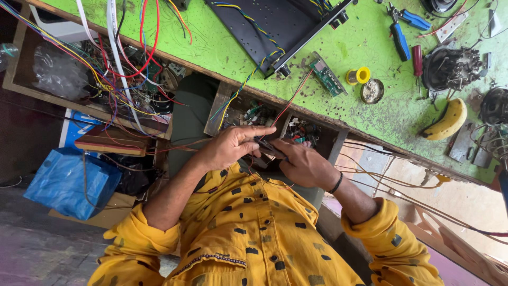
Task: The person works at a cluttered electronics workbench, handling a small circuit board and wires. They retrieve a new circuit board from a box, place it into a metal chassis, and use a soldering iron and pliers to strip and prepare wires for connection.
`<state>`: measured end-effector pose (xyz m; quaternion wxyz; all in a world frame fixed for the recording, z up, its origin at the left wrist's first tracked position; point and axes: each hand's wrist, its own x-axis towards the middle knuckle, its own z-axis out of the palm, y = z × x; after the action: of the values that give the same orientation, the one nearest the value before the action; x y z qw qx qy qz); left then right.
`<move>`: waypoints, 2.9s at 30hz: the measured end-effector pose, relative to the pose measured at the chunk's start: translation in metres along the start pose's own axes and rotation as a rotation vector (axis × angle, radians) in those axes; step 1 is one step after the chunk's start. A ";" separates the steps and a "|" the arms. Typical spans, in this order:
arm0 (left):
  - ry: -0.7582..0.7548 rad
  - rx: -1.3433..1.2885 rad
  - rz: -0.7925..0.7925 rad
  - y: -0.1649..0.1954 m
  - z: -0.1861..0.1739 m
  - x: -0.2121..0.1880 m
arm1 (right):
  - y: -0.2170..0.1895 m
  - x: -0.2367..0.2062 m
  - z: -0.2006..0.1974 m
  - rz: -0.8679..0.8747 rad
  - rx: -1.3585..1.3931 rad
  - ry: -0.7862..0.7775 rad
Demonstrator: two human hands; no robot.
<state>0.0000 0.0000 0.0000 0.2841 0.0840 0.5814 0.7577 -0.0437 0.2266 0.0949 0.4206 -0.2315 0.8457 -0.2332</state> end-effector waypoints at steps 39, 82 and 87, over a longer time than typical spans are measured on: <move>-0.076 -0.265 -0.038 0.008 0.303 0.172 | 0.224 -0.246 -0.109 -0.050 -0.150 0.059; 0.540 1.321 0.555 0.234 0.640 0.269 | 0.294 -0.618 -0.258 -0.167 -0.049 1.254; 0.386 1.393 0.354 0.246 0.652 0.314 | 0.290 -0.660 -0.250 -0.204 -0.106 1.223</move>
<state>-0.0426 0.6696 0.3670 -0.0687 0.2026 0.9445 0.2492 0.0507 0.8915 0.4565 -0.1762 -0.1563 0.9175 -0.3205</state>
